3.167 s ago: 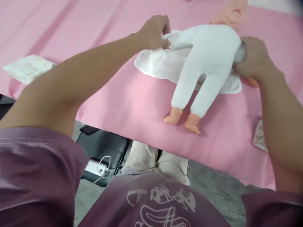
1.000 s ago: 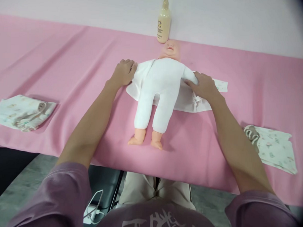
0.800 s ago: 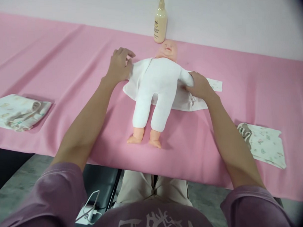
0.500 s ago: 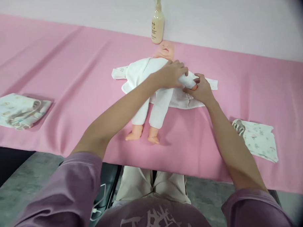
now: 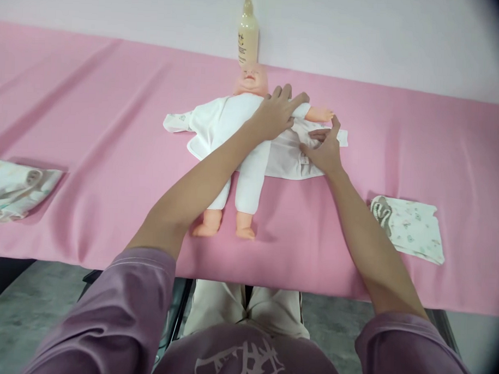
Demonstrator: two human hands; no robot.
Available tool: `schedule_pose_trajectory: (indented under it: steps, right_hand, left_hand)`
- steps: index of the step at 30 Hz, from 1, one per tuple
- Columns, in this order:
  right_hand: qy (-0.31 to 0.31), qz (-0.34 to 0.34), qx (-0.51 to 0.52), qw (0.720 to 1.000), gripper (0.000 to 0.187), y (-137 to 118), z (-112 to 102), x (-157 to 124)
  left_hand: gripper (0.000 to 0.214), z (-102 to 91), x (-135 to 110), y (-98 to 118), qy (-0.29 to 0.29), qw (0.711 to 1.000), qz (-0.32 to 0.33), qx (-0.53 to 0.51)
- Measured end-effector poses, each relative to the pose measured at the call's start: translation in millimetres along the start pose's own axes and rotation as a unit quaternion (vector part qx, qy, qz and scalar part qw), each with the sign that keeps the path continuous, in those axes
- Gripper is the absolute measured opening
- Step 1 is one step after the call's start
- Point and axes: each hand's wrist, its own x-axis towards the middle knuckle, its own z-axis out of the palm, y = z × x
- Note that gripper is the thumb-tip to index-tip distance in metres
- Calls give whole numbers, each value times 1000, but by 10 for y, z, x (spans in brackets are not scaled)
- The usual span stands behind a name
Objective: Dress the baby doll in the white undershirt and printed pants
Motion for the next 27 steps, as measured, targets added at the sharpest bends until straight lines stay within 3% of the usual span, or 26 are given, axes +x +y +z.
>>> schedule_pose_trajectory:
  steps: [3, 6, 12, 18, 23, 27]
  right_hand:
    - [-14, -31, -80, 996, 96, 6, 44, 63]
    - [-16, -47, -184, 982, 63, -67, 155, 185]
    - [-8, -1, -255, 967, 42, -178, 281, 451]
    - [-7, 39, -143, 989, 20, 16, -62, 615]
    - [-38, 40, -20, 998, 36, 43, -281, 624]
    - [-31, 7, -11, 999, 47, -16, -331, 593]
  left_hand:
    - [62, -77, -7, 79, 0, 998, -64, -23]
    - [63, -104, -30, 164, -9, 998, -47, -32]
    - [59, -53, -97, 189, 15, 999, -16, -23]
    - [70, 47, -23, 86, 8, 998, -6, -59]
    - [57, 18, 9, 93, -39, 999, -18, -21]
    - [53, 79, -12, 84, -13, 999, -21, -25]
